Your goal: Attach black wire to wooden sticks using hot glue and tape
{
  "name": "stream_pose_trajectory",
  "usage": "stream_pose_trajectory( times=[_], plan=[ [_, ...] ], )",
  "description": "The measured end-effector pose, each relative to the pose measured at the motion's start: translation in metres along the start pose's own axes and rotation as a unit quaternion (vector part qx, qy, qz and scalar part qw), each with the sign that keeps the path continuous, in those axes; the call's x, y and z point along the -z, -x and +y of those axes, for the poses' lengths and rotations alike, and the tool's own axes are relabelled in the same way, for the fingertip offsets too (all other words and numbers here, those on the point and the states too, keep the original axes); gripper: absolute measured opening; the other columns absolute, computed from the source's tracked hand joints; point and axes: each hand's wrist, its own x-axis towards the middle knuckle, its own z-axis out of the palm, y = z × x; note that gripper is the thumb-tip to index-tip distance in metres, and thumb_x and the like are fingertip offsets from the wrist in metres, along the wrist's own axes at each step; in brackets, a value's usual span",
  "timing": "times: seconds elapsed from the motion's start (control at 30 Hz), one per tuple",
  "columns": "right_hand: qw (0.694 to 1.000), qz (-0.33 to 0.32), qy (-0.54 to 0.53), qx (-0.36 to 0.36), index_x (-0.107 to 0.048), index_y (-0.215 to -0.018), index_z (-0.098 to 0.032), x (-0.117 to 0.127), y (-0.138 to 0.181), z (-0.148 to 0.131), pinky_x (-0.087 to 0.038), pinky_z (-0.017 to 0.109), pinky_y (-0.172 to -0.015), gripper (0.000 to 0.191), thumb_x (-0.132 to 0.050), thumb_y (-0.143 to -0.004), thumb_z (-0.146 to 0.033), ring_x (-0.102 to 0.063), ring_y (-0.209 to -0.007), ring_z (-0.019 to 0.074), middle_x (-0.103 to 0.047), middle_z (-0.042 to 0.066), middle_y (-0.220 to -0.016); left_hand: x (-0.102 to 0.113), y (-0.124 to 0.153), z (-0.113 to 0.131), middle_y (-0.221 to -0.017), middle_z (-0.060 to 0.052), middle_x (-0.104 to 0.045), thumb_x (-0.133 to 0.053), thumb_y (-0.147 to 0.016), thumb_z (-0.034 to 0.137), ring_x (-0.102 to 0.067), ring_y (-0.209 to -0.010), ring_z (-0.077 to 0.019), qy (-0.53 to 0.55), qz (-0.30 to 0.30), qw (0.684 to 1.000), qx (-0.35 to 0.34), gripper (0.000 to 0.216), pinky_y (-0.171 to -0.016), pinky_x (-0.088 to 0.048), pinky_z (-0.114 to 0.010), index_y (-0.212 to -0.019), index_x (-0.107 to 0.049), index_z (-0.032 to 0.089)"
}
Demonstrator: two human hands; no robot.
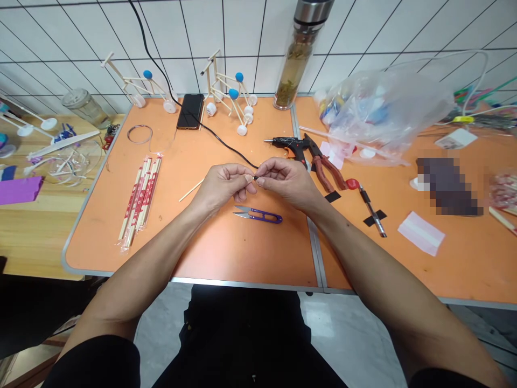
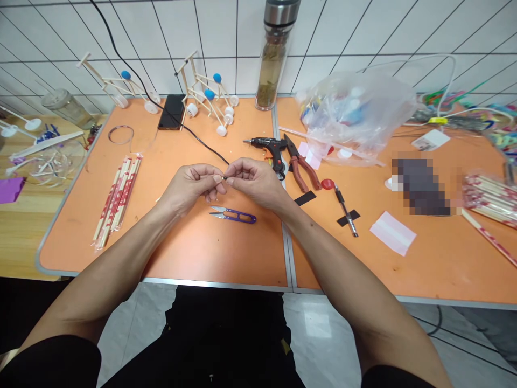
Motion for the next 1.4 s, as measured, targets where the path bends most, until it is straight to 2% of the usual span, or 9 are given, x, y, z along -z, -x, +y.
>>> stream_pose_trajectory(
  times=[0.7, 0.8, 0.87, 0.93, 1.0, 1.07, 1.2, 1.3, 1.4],
  plan=[
    [1.0, 0.002, -0.002, 0.0, -0.077, -0.094, -0.026, 0.002, 0.0, 0.002, -0.065, 0.038, -0.087, 0.048, -0.102, -0.076, -0.063, -0.074, -0.09, 0.021, -0.078, 0.003, -0.097, 0.002, -0.001, -0.004, -0.076, -0.006, -0.081, -0.091, -0.089, 0.034, -0.065, -0.053, -0.0099, -0.019, -0.01, 0.999, -0.028, 0.022, -0.053, -0.054, -0.022, -0.091, -0.081, 0.015],
    [0.999, 0.025, 0.027, 0.004, -0.077, -0.099, -0.027, 0.007, 0.001, 0.001, -0.064, 0.038, -0.084, 0.042, -0.098, -0.081, -0.058, -0.073, -0.089, 0.0212, -0.078, 0.004, -0.098, 0.004, -0.003, -0.005, -0.074, -0.005, -0.081, -0.091, -0.089, 0.031, -0.066, -0.053, -0.0099, -0.014, 0.013, 0.999, -0.037, 0.019, -0.053, -0.053, -0.022, -0.09, -0.08, 0.016],
    [0.994, 0.038, 0.098, 0.009, -0.076, -0.1, -0.026, 0.011, 0.005, -0.003, -0.061, 0.038, -0.079, 0.03, -0.092, -0.087, -0.048, -0.071, -0.085, 0.0213, -0.078, 0.004, -0.095, 0.005, -0.005, -0.005, -0.073, -0.005, -0.081, -0.089, -0.09, 0.029, -0.066, -0.052, -0.0098, -0.008, 0.033, 0.998, -0.047, 0.017, -0.052, -0.052, -0.022, -0.089, -0.079, 0.015],
    [0.978, 0.018, 0.206, 0.017, -0.075, -0.098, -0.025, 0.012, 0.013, -0.009, -0.056, 0.037, -0.076, 0.014, -0.083, -0.092, -0.035, -0.069, -0.08, 0.021, -0.077, 0.003, -0.089, 0.008, -0.007, -0.005, -0.073, -0.005, -0.081, -0.087, -0.09, 0.027, -0.065, -0.052, -0.0097, -0.003, 0.049, 0.997, -0.058, 0.015, -0.052, -0.052, -0.021, -0.088, -0.078, 0.015],
    [0.947, -0.053, 0.317, 0.019, -0.073, -0.097, -0.024, 0.008, 0.022, -0.016, -0.051, 0.036, -0.074, 0.002, -0.074, -0.096, -0.025, -0.068, -0.079, 0.0206, -0.075, 0.002, -0.085, 0.01, -0.009, -0.006, -0.073, -0.004, -0.081, -0.088, -0.089, 0.028, -0.065, -0.053, -0.0096, -0.004, 0.058, 0.996, -0.068, 0.016, -0.052, -0.052, -0.021, -0.088, -0.078, 0.015],
    [0.902, -0.119, 0.415, 0.005, -0.072, -0.1, -0.022, 0.001, 0.032, -0.024, -0.047, 0.035, -0.075, 0.003, -0.074, -0.099, -0.025, -0.069, -0.085, 0.0217, -0.076, 0.004, -0.094, 0.012, -0.011, -0.007, -0.073, -0.004, -0.081, -0.089, -0.088, 0.03, -0.066, -0.054, -0.0095, -0.01, 0.065, 0.995, -0.072, 0.018, -0.053, -0.052, -0.02, -0.088, -0.078, 0.016],
    [0.826, -0.19, 0.529, -0.029, -0.071, -0.108, -0.02, -0.015, 0.045, -0.037, -0.035, 0.034, -0.07, 0.018, -0.078, -0.105, -0.037, -0.069, -0.099, 0.0241, -0.075, 0.009, -0.115, 0.016, -0.012, -0.008, -0.075, -0.004, -0.081, -0.09, -0.087, 0.034, -0.066, -0.054, -0.0095, -0.022, 0.075, 0.994, -0.077, 0.021, -0.053, -0.052, -0.02, -0.089, -0.078, 0.016],
    [0.805, -0.214, 0.552, -0.034, -0.071, -0.109, -0.02, -0.022, 0.049, -0.04, -0.032, 0.034, -0.069, 0.02, -0.079, -0.106, -0.038, -0.07, -0.102, 0.0241, -0.075, 0.009, -0.119, 0.017, -0.013, -0.009, -0.075, -0.005, -0.082, -0.089, -0.086, 0.034, -0.066, -0.054, -0.0097, -0.029, 0.078, 0.993, -0.083, 0.02, -0.053, -0.052, -0.02, -0.089, -0.08, 0.016],
    [0.815, -0.187, 0.548, -0.028, -0.072, -0.113, -0.02, -0.019, 0.048, -0.042, -0.035, 0.035, -0.072, 0.018, -0.075, -0.109, -0.037, -0.071, -0.105, 0.0248, -0.077, 0.01, -0.122, 0.018, -0.014, -0.009, -0.075, -0.005, -0.082, -0.09, -0.084, 0.033, -0.065, -0.053, -0.0095, -0.028, 0.08, 0.992, -0.088, 0.021, -0.051, -0.051, -0.02, -0.088, -0.08, 0.016]
  ],
)
